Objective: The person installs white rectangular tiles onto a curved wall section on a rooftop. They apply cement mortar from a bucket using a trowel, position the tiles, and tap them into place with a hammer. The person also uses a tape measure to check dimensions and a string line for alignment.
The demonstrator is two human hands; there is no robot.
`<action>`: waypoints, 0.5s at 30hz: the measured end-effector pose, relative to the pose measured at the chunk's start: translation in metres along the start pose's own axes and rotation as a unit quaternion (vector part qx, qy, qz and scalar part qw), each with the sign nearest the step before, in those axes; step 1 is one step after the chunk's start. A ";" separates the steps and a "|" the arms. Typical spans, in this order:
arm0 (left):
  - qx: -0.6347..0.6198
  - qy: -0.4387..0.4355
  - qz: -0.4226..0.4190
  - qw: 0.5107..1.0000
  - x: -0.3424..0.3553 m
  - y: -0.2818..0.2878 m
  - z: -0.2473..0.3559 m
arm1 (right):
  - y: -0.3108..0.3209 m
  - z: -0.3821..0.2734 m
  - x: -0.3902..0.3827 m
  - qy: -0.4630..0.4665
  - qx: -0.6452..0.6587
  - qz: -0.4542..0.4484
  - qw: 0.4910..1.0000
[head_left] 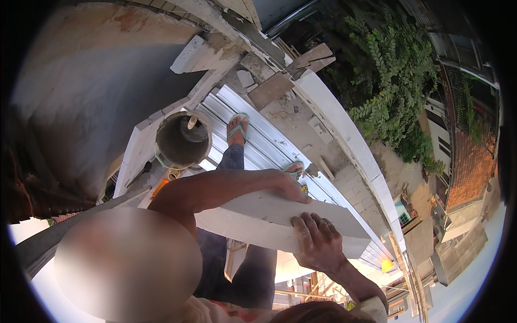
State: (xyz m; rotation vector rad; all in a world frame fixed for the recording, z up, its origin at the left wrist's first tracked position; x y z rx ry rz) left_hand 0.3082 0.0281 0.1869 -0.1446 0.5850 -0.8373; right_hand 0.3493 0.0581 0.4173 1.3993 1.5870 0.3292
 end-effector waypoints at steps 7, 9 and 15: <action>-0.015 -0.026 0.388 0.921 -0.233 0.185 0.025 | 0.014 0.037 0.020 -0.111 0.035 0.090 0.989; -0.025 -0.108 0.578 0.809 -0.302 0.195 0.000 | 0.019 0.054 0.027 -0.185 0.046 0.077 0.979; -0.347 -0.158 0.738 0.557 -0.257 0.103 -0.082 | 0.054 0.073 0.054 -0.246 -0.006 0.142 0.959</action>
Point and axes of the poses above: each hand's wrist, its own x-axis towards the middle knuckle, its own y-axis out of the back of the hand, z = x × y, the point moved 10 cm from there along x, towards the middle knuckle, and after that the axes turned 13 degrees about -y, right-handed, at the moved point
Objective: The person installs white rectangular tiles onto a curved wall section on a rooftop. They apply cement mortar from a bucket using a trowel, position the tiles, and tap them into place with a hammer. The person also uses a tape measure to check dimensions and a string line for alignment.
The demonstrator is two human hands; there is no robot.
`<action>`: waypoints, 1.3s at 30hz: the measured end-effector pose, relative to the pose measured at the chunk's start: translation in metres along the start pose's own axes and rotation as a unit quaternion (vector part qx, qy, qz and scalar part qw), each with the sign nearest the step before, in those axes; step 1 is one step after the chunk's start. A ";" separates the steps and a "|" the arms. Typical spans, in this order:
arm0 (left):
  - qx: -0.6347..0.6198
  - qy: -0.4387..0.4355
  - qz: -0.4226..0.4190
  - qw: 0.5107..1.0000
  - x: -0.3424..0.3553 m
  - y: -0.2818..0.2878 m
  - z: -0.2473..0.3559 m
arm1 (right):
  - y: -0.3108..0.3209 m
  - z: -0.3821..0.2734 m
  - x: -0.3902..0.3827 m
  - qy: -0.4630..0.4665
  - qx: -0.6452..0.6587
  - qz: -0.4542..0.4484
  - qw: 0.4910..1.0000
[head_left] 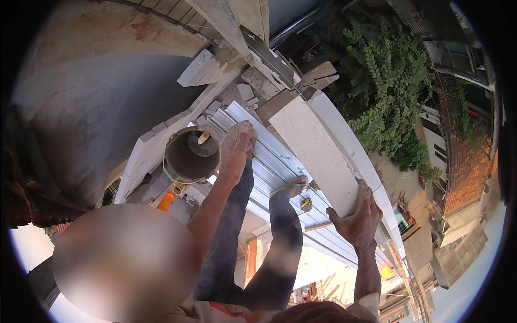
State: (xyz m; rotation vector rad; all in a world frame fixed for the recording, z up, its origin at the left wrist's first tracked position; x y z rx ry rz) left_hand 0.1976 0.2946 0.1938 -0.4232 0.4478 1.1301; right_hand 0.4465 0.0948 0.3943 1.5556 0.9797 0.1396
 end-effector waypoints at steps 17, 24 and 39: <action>0.429 -0.767 0.155 0.452 0.163 0.029 0.328 | 0.006 -0.011 0.153 0.094 0.086 0.128 0.984; 0.508 -0.694 -0.020 0.509 0.220 -0.014 0.367 | -0.003 -0.031 0.174 0.165 0.069 0.175 0.968; 0.294 -0.790 -0.169 0.510 0.169 -0.076 0.373 | -0.017 -0.083 0.194 0.174 0.069 0.210 0.959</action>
Point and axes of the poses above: each hand's wrist, its own x-axis towards the middle knuckle, its own y-axis out of the back of the hand, z = x × y, the point moved 10 cm from there along x, towards the middle knuckle, and after that the axes turned 13 degrees about -y, right-handed, at the moved point
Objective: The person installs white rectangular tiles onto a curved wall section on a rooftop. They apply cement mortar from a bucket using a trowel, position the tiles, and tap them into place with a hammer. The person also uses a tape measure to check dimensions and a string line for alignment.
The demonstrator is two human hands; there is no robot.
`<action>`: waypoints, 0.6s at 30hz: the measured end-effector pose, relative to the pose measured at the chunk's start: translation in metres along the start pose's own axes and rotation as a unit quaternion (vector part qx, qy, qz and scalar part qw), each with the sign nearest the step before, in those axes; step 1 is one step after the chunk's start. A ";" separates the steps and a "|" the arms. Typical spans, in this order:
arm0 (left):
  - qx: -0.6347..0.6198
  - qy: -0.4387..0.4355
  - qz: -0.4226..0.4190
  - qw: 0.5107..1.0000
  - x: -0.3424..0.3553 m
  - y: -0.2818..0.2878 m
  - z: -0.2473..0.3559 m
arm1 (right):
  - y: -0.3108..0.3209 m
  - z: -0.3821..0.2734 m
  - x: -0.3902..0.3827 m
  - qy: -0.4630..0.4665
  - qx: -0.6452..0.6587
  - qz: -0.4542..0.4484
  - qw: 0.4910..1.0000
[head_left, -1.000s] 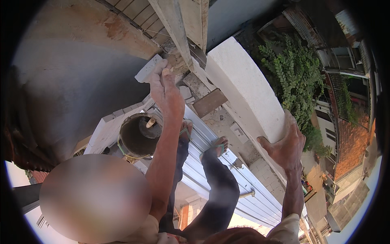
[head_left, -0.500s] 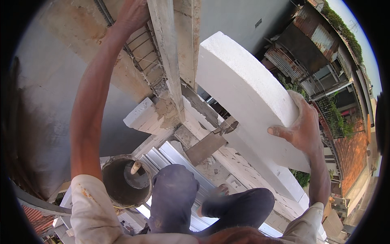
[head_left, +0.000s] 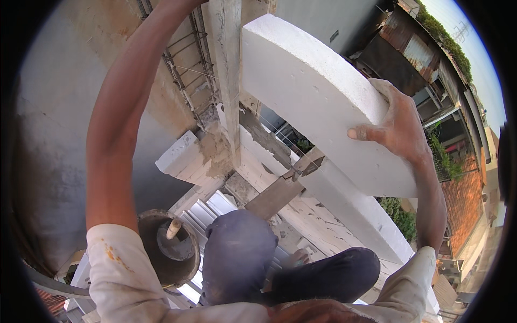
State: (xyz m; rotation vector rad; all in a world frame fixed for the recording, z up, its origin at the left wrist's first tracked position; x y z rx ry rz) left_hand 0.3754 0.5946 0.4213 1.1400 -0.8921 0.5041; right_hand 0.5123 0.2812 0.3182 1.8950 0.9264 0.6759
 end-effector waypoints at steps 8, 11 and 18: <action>-0.023 -0.003 0.019 1.000 0.005 0.000 0.002 | -0.005 0.000 0.006 -0.048 0.017 -0.005 0.999; -0.023 -0.007 0.022 0.999 0.005 0.000 0.001 | -0.008 -0.012 0.001 -0.042 0.036 -0.019 0.998; 0.025 -0.047 0.021 0.998 0.006 0.004 -0.002 | -0.029 -0.018 0.028 -0.034 -0.003 -0.030 0.999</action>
Point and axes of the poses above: each hand's wrist, its own x-axis towards the middle knuckle, its own y-axis out of the back of the hand, z = x × y, the point moved 10 cm from there along x, towards the middle knuckle, and after that the axes turned 13 degrees about -y, right-handed, at the moved point
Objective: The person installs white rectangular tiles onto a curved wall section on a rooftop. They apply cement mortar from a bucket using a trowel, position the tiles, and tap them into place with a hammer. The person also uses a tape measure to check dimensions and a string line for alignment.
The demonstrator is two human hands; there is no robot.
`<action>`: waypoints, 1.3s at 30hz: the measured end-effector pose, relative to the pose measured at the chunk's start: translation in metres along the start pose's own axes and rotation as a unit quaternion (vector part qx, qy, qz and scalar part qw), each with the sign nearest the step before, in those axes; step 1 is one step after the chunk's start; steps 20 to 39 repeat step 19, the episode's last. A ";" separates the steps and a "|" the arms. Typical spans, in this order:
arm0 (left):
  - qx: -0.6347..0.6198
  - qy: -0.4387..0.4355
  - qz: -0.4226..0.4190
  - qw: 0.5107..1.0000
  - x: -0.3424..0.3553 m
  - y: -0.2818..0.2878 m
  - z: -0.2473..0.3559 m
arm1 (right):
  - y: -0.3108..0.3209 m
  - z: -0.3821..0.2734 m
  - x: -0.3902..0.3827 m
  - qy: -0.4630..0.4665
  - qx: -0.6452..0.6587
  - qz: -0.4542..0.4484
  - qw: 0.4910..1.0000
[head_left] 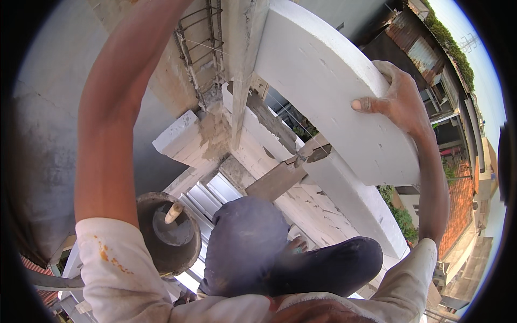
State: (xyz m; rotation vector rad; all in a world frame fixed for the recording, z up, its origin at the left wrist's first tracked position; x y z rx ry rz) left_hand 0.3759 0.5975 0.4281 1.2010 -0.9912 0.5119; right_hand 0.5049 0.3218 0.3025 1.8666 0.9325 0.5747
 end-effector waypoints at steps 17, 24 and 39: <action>-0.009 -0.057 0.026 0.998 0.003 0.009 0.007 | -0.078 -0.048 0.110 0.092 -0.091 0.043 0.991; 0.106 -0.168 0.014 0.980 -0.002 0.012 0.004 | -0.096 -0.057 0.112 0.087 -0.076 0.005 0.993; 0.106 -0.168 0.014 0.980 -0.002 0.012 0.004 | -0.096 -0.057 0.112 0.087 -0.076 0.005 0.993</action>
Point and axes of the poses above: each hand's wrist, its own x-axis towards the middle knuckle, its own y-axis out of the back of the hand, z = x × y, the point moved 10 cm from there along x, towards the middle knuckle, and after that the axes turned 13 degrees about -y, right-handed, at the moved point
